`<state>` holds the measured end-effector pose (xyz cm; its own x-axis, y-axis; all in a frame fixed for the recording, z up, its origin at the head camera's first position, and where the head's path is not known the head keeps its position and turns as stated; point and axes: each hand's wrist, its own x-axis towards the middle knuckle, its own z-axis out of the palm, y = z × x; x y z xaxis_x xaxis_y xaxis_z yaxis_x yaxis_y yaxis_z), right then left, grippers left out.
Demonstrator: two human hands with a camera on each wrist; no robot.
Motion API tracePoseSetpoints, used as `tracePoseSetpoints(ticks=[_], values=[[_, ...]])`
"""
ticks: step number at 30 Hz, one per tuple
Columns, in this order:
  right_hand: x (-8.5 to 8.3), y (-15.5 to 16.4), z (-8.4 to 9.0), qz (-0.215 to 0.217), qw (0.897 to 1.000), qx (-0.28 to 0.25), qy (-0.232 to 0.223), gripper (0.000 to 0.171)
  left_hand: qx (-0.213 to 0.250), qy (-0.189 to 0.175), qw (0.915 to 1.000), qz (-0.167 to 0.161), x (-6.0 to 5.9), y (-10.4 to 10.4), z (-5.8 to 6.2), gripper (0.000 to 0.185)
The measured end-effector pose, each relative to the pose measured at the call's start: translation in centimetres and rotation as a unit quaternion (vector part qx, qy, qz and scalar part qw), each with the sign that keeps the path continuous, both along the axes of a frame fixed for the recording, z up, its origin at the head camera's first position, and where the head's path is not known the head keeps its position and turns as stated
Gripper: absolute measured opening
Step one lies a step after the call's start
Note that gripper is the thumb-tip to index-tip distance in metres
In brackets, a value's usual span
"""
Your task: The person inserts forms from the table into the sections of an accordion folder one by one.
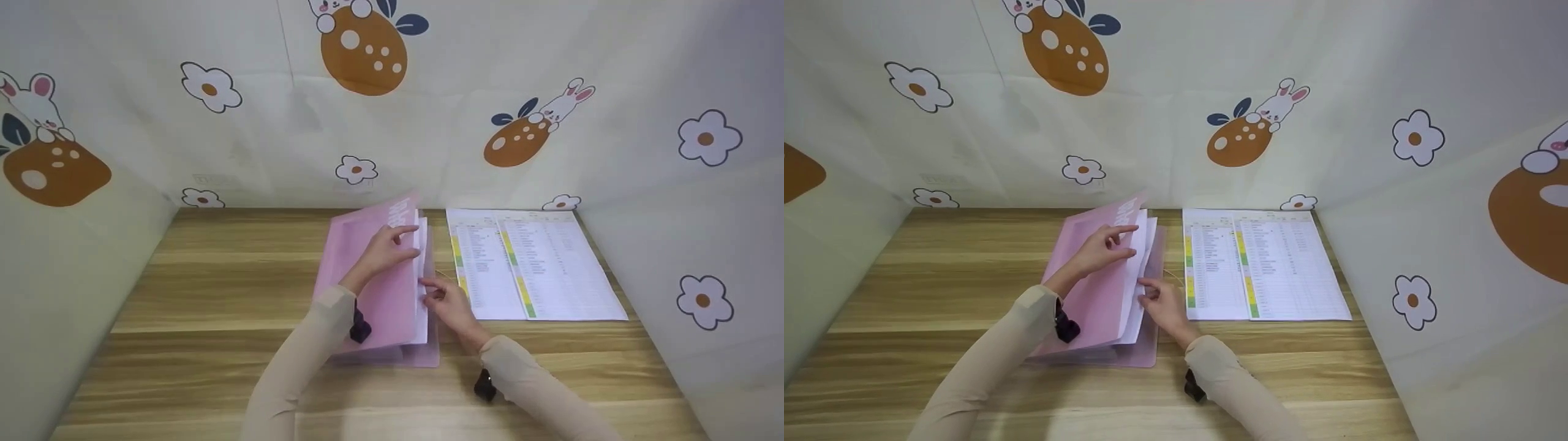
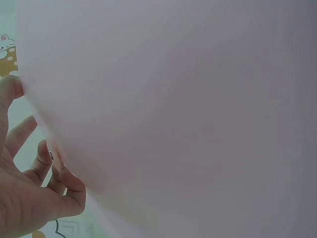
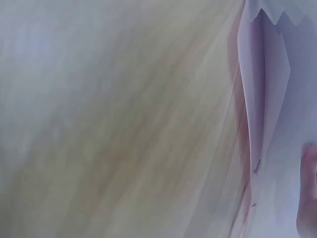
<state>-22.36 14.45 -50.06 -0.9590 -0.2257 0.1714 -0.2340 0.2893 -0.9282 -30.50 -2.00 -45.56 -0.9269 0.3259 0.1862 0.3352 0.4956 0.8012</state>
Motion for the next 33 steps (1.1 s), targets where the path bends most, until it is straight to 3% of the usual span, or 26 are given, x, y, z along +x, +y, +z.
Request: tracePoseSetpoints(ticks=[3,6,11,17,20,27,33], values=[[0.6,-0.4,1.2,0.004,0.998,-0.028,-0.057,0.037,-0.003,0.003,1.0,0.001,0.0,0.0,0.0,0.049],[0.4,-0.5,0.9,0.013,0.997,-0.038,-0.072,0.038,-0.004,0.002,1.0,0.002,0.0,0.0,0.0,0.049],[-0.8,-0.3,-1.0,0.019,0.998,-0.036,-0.056,0.036,-0.001,0.004,1.0,0.002,0.0,0.0,0.0,0.049],[-1.7,-0.1,-2.7,-0.003,0.999,0.054,-0.01,0.039,0.0,-0.003,1.0,0.006,0.0,0.1,-0.1,0.049],[-1.7,-0.2,-2.7,-0.009,0.998,0.064,-0.007,0.039,-0.002,0.0,1.0,0.006,0.0,0.1,0.0,0.049],[-1.6,-0.3,-2.4,0.002,0.997,0.075,-0.033,0.041,-0.007,0.004,0.9999,0.008,-0.1,0.1,-0.1,0.049],[-0.2,-0.8,0.1,0.021,0.997,0.049,-0.047,0.04,-0.006,-0.008,0.9999,0.01,-0.1,0.1,-0.1,0.049]])
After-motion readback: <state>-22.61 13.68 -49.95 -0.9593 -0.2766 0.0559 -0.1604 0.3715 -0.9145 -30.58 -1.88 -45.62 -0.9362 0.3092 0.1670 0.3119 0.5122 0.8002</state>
